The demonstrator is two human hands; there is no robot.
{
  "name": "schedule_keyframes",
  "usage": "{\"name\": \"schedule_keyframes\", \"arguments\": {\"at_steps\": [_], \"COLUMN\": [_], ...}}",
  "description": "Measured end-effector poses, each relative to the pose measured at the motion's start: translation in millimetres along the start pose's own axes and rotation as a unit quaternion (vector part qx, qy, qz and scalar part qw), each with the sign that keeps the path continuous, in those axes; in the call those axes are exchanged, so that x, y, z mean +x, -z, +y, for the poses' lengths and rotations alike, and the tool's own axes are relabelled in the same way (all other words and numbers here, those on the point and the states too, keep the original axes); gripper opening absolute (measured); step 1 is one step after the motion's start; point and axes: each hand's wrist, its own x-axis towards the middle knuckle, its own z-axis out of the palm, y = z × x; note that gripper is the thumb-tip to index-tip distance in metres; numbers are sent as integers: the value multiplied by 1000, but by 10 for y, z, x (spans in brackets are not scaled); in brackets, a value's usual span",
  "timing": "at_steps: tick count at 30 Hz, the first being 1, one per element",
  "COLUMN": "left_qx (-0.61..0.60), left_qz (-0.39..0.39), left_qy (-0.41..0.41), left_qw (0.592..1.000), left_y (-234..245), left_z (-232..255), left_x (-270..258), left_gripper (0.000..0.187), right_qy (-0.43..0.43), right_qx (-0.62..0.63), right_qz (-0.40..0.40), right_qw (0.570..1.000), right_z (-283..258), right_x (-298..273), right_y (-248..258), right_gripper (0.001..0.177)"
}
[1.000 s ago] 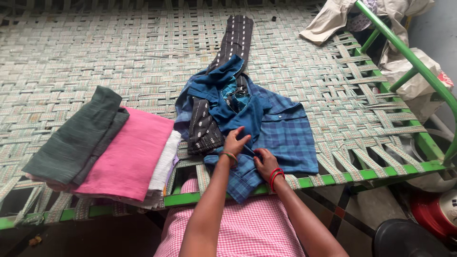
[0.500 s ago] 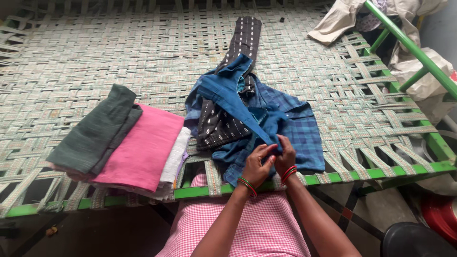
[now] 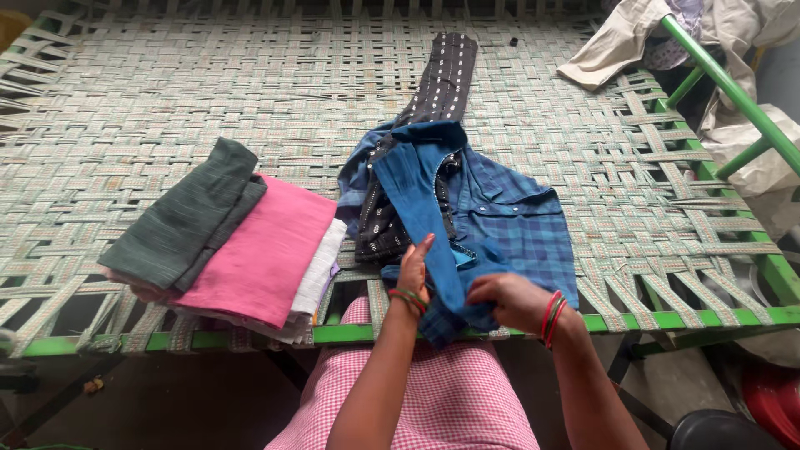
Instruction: The person folds a blue garment and a black patterned cloth on a woven cot, smoothing each piece and stacking them with other folded items. The person handles the items one at a time and places the finished folds into a growing stack.
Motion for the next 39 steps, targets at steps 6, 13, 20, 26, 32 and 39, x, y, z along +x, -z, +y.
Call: {"name": "schedule_keyframes", "arguments": {"at_steps": [6, 13, 20, 26, 32, 39], "left_qx": [-137, -190, -163, 228, 186, 99], "left_qz": [-59, -342, -377, -336, -176, -102], "left_qy": [73, -75, 125, 95, 124, -111], "left_qw": [986, 917, 903, 909, 959, 984], "left_y": [-44, -169, -26, -156, -558, -660], "left_z": [92, 211, 84, 9, 315, 303], "left_x": [457, -203, -523, -624, -778, -758], "left_gripper": [41, 55, 29, 29, 38, 13], "right_qy": [-30, -24, -90, -83, -26, -30], "right_qx": [-84, -33, 210, 445, 490, 449], "right_qz": [-128, 111, 322, 211, 248, 240], "right_qw": [988, 993, 919, 866, 836, 860], "right_z": [-9, 235, 510, 690, 623, 447], "right_x": [66, -5, 28, 60, 19, 34], "right_y": [-120, 53, 11, -111, 3, 14], "right_gripper": [46, 70, 37, 36, 38, 49]}}
